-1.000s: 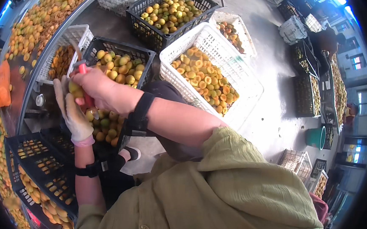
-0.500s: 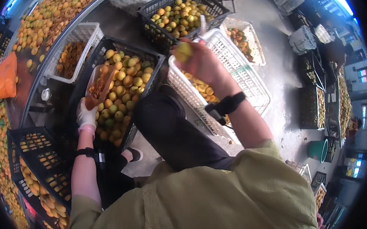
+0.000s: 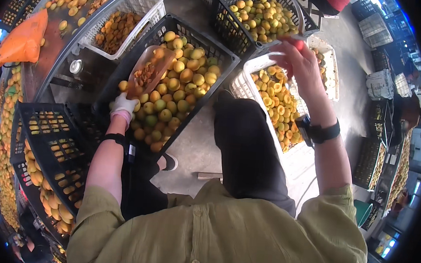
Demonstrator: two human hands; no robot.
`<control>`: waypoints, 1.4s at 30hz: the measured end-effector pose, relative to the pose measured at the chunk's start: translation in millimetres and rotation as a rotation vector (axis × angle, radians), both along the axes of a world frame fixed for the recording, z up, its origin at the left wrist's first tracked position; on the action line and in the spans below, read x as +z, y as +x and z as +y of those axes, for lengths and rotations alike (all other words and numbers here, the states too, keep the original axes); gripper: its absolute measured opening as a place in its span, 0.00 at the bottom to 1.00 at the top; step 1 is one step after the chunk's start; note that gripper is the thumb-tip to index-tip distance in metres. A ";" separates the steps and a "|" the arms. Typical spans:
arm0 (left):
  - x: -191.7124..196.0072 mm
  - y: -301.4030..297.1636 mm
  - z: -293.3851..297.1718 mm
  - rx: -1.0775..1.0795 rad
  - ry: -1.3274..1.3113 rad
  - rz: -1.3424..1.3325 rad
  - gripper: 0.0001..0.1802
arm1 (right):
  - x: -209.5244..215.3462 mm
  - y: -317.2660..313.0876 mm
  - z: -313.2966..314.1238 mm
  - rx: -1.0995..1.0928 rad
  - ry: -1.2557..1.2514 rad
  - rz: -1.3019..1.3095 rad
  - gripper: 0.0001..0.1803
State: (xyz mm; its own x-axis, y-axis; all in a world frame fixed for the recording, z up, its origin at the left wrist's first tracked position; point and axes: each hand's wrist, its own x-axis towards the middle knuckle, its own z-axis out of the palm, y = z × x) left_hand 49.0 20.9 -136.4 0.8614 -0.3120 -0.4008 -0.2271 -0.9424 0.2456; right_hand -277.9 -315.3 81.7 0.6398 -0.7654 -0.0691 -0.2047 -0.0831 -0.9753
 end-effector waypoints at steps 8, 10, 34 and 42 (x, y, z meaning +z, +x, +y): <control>-30.1 17.7 -1.7 -0.052 -0.563 -0.026 0.21 | 72.3 131.6 91.8 0.164 0.207 -0.114 0.17; -15.5 33.1 -16.2 -0.186 -0.440 -0.150 0.20 | 61.0 141.6 102.9 0.343 0.224 -0.207 0.22; 49.4 -68.6 -63.2 -0.569 0.011 0.017 0.19 | -26.1 129.3 84.7 0.326 -0.259 -0.053 0.19; 29.6 -69.9 -63.4 -0.722 0.152 0.044 0.25 | -20.3 135.2 91.5 0.303 -0.155 -0.071 0.17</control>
State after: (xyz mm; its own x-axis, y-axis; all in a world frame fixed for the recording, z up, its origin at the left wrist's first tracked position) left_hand -21.0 -42.5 -106.9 0.4445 -0.7334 -0.5143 -0.7968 -0.5861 0.1471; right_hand -142.8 -223.9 61.4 0.8385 -0.5380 0.0857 -0.0804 -0.2777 -0.9573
